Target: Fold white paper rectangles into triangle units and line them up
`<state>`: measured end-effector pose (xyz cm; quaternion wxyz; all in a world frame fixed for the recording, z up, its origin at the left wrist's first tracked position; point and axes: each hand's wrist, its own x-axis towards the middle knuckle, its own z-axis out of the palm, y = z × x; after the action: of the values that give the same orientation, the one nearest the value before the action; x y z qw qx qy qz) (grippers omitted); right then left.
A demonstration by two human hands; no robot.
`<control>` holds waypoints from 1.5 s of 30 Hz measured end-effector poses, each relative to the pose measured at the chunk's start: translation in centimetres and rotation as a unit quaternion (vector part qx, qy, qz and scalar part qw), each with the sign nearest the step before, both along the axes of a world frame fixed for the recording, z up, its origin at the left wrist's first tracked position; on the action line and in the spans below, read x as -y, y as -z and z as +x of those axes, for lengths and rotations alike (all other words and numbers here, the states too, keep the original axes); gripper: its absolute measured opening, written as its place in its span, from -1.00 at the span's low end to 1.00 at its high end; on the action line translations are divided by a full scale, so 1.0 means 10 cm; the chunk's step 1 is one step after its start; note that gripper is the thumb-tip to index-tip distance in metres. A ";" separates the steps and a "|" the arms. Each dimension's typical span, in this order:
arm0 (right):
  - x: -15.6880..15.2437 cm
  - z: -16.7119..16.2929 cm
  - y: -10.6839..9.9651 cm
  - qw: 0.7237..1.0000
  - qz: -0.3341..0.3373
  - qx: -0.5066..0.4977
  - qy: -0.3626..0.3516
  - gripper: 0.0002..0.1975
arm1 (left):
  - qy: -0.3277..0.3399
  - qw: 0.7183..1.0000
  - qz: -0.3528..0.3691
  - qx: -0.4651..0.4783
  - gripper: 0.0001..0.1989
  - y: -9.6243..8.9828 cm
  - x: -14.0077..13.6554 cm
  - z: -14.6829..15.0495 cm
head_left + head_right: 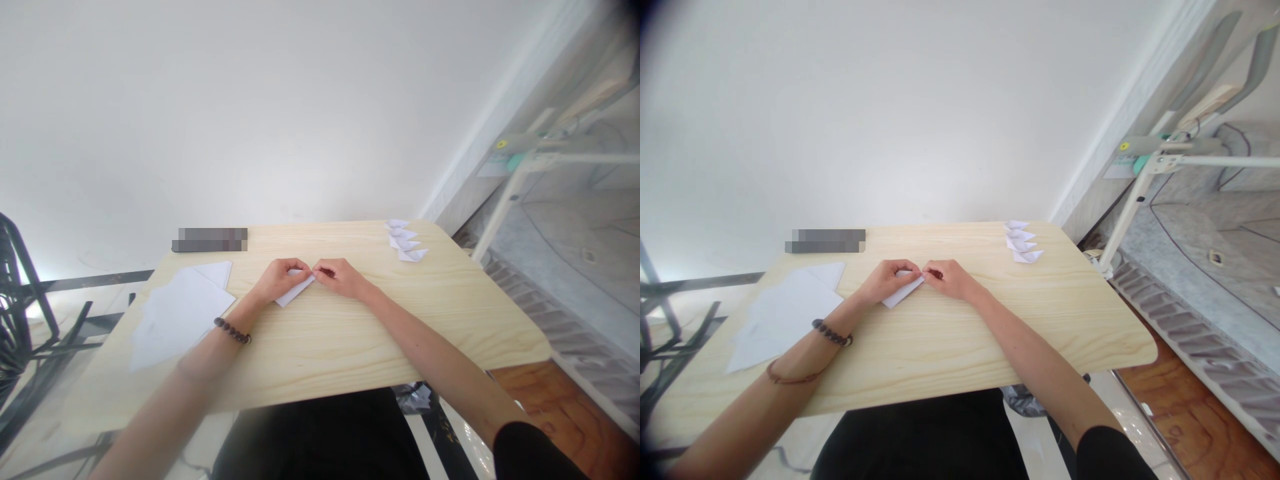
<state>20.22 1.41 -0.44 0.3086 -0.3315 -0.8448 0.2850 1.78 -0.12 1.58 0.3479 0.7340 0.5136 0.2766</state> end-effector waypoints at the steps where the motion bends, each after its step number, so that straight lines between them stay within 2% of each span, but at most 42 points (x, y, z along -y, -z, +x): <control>1: 0.00 0.00 0.00 1.000 0.000 0.000 0.000 -0.79 | 0.001 1.000 0.000 0.000 -0.61 0.00 0.00 0.00; 11: -0.02 0.02 0.00 0.997 -0.068 -0.015 -0.016 -0.81 | -0.008 1.000 0.000 0.019 -0.62 -0.01 0.00 -0.01; 17: -0.01 0.01 0.00 0.999 -0.049 -0.002 -0.003 -0.81 | -0.001 1.000 -0.006 0.018 -0.61 -0.02 0.00 0.00; 24: -0.01 0.03 -0.01 0.998 -0.058 -0.009 -0.015 -0.82 | 0.000 1.000 -0.002 0.016 -0.62 -0.02 0.00 -0.01; 29: -0.01 0.02 0.01 1.000 -0.029 0.002 -0.002 -0.80 | 0.007 1.000 0.000 0.016 -0.62 -0.02 0.00 0.00; 38: -0.01 0.03 -0.01 0.998 -0.065 -0.012 -0.010 -0.81 | -0.001 1.000 -0.002 0.019 -0.61 -0.03 0.02 -0.01; 45: 0.00 0.02 0.00 0.999 -0.038 0.002 -0.008 -0.82 | 0.000 1.000 -0.003 0.017 -0.61 -0.02 0.01 0.00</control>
<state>20.39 1.44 -0.46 0.2919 -0.3366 -0.8366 0.3187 1.77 -0.24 1.83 0.3587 0.7281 0.5087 0.2871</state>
